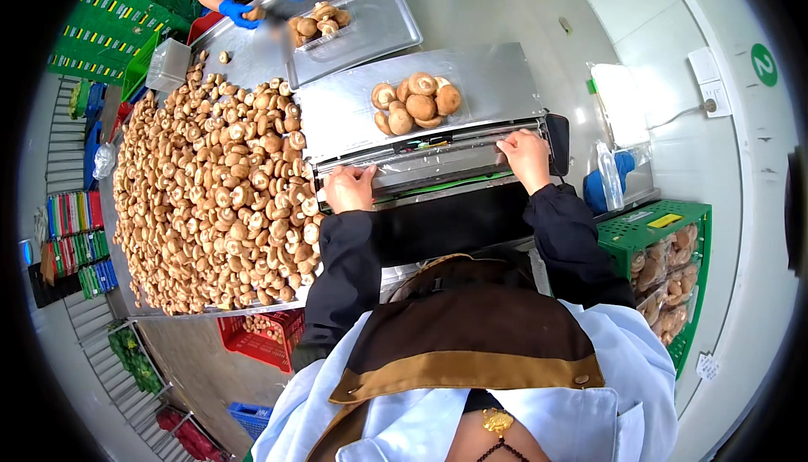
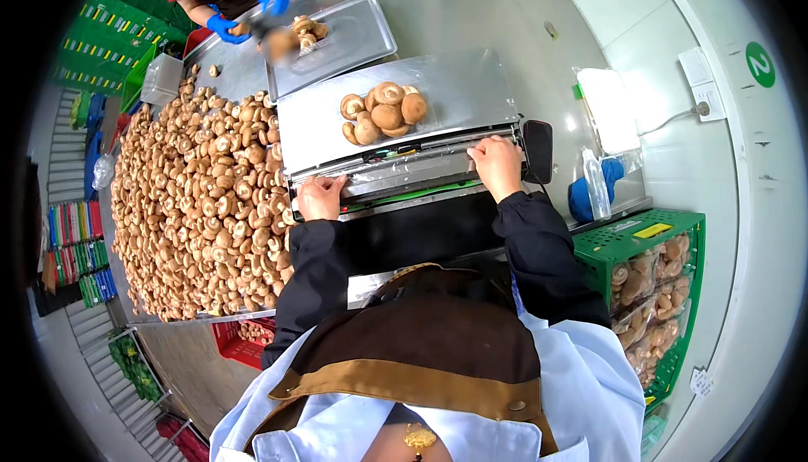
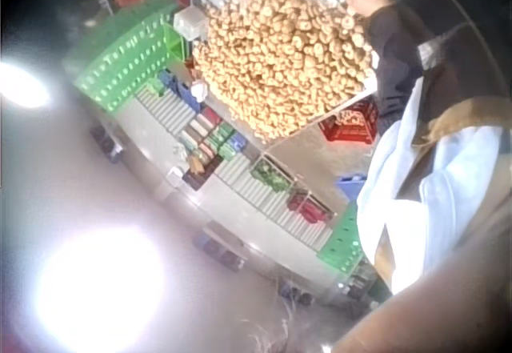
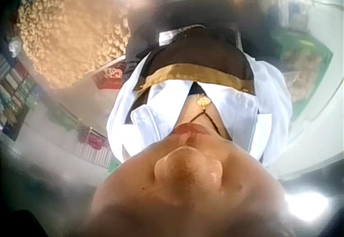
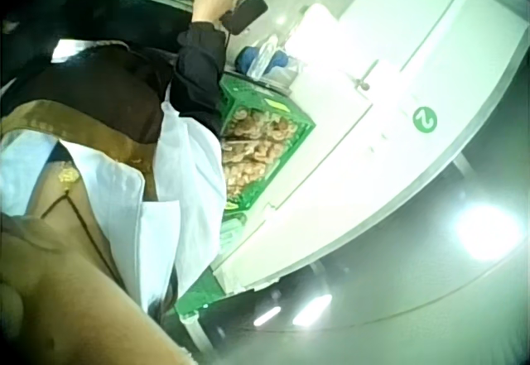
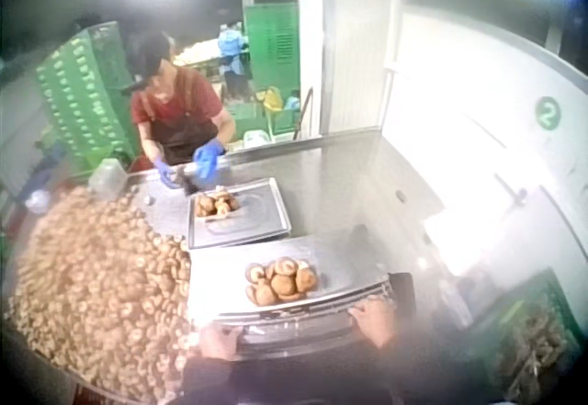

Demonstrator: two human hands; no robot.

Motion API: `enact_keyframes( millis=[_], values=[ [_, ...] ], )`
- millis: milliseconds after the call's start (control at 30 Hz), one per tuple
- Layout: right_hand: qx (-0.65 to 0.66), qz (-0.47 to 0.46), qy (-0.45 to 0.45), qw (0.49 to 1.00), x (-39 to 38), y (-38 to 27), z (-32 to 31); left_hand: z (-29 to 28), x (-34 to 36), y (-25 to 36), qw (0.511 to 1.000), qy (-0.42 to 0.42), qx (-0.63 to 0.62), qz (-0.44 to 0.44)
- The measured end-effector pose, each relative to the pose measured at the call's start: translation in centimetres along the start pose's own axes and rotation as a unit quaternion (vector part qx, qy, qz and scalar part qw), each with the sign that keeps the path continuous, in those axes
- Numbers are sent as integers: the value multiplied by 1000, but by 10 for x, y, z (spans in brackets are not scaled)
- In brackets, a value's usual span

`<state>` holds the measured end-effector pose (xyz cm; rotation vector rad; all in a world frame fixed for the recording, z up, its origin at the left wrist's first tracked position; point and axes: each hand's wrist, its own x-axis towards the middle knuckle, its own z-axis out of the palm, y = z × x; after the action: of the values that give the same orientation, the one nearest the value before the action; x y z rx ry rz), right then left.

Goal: The person places mushrooms into clear plastic bags and seals them using a vacuum sealer. The sealed bags are then placed into green crates.

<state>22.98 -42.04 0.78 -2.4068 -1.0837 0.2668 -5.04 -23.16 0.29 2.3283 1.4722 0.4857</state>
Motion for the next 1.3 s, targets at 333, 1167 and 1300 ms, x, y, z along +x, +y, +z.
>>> enact_keyframes(
  millis=[333, 1167, 1300],
  values=[
    [190, 33, -58, 979, 12, 5, -68, -51, 24, -32, 771, -340, -527, -111],
    [251, -30, -63, 965, 16, -24, -128, -100, 21, 1, 662, -340, -661, -97],
    [6, -268, -21, 963, 31, -28, -87, -93, 28, -4, 662, -350, -657, -92]
  ],
)
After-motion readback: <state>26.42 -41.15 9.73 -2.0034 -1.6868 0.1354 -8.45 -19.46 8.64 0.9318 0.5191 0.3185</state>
